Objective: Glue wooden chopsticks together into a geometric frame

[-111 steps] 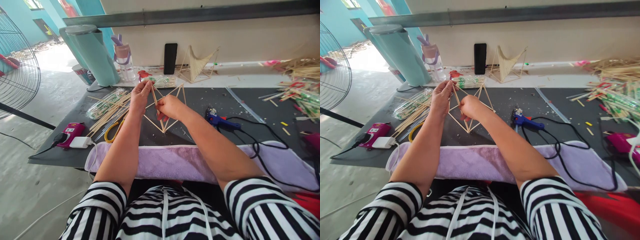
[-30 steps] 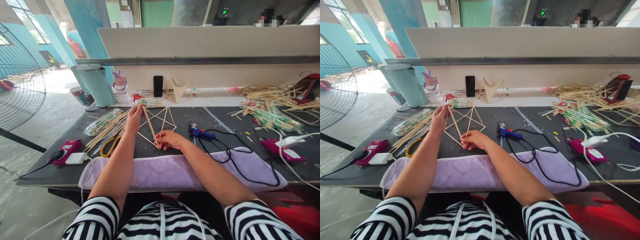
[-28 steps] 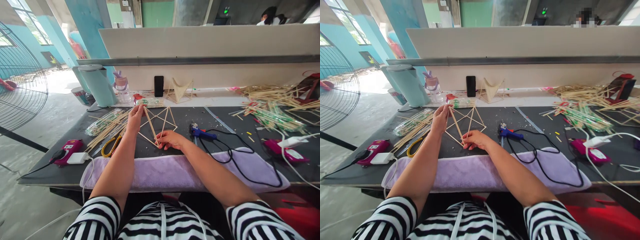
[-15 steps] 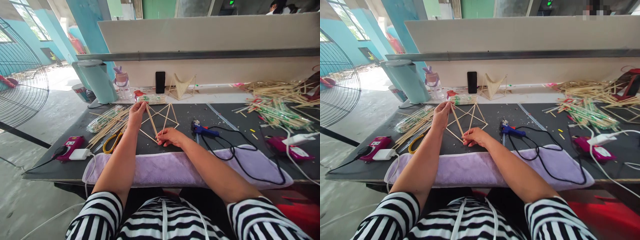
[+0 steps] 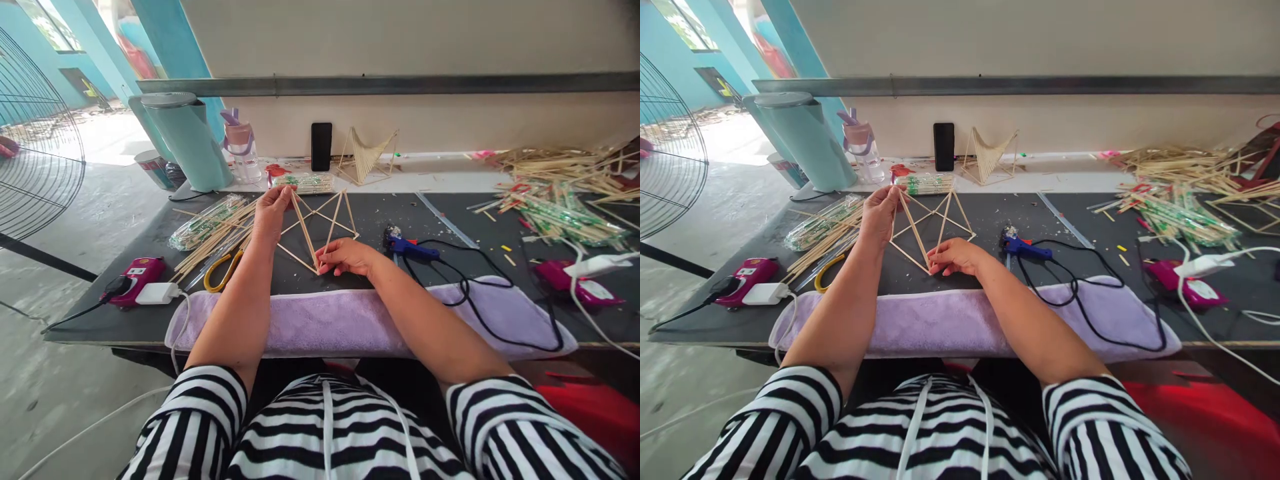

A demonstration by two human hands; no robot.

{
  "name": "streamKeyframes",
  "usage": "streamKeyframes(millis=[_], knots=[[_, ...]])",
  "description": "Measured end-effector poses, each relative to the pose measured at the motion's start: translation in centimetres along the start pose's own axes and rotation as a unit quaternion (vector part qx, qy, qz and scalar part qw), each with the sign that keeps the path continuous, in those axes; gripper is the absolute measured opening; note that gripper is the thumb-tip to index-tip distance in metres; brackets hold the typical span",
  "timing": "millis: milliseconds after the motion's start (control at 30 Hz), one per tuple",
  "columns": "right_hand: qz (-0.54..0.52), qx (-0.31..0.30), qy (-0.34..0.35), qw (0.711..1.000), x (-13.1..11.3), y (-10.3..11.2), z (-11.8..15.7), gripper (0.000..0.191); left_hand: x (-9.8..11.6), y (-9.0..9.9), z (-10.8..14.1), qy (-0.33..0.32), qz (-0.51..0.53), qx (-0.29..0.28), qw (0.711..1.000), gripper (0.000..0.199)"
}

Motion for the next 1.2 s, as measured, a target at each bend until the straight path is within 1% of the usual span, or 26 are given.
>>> streamKeyframes(millis=[100,267,400,500,600,733,900,1200], knots=[[0.009,-0.016,-0.004,1.0,-0.1,0.3,0.3,0.01,0.1,0.1,0.0,0.009,0.006,0.0,1.0,0.029],[0.011,0.013,-0.011,1.0,-0.2,0.1,0.4,0.005,0.1,0.2,0.0,0.01,-0.006,0.005,1.0,0.037],[0.005,0.025,-0.005,1.0,-0.2,-0.3,0.2,0.005,-0.1,-0.1,-0.2,-0.001,-0.001,-0.005,1.0,0.036],[0.004,0.023,0.003,1.0,-0.2,-0.5,0.1,0.008,-0.2,-0.1,-0.2,0.002,0.0,-0.002,1.0,0.036],[0.008,0.034,0.002,0.999,0.0,-0.6,0.0,0.014,-0.3,-0.1,-0.1,0.013,-0.007,0.001,1.0,0.03],[0.016,0.045,-0.002,0.999,0.3,-0.6,-0.2,0.014,-0.5,-0.1,0.0,0.017,-0.007,-0.008,1.0,0.022],[0.014,0.049,-0.001,0.999,0.3,-0.5,-0.2,0.015,-0.7,-0.2,-0.1,0.016,0.006,-0.028,0.999,0.023],[0.015,0.041,0.009,0.999,0.4,-0.5,-0.5,0.01,-0.6,-0.2,0.0,0.03,0.008,-0.003,1.0,0.022]])
Point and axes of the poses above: each hand's wrist, its own z-axis away from the middle knuckle, its own y-axis out of the back of the hand, x = y × z, the point moved 8 cm from there along -z, towards the middle knuckle, and after that the axes turned 14 degrees about -x, right-handed, at the moved point
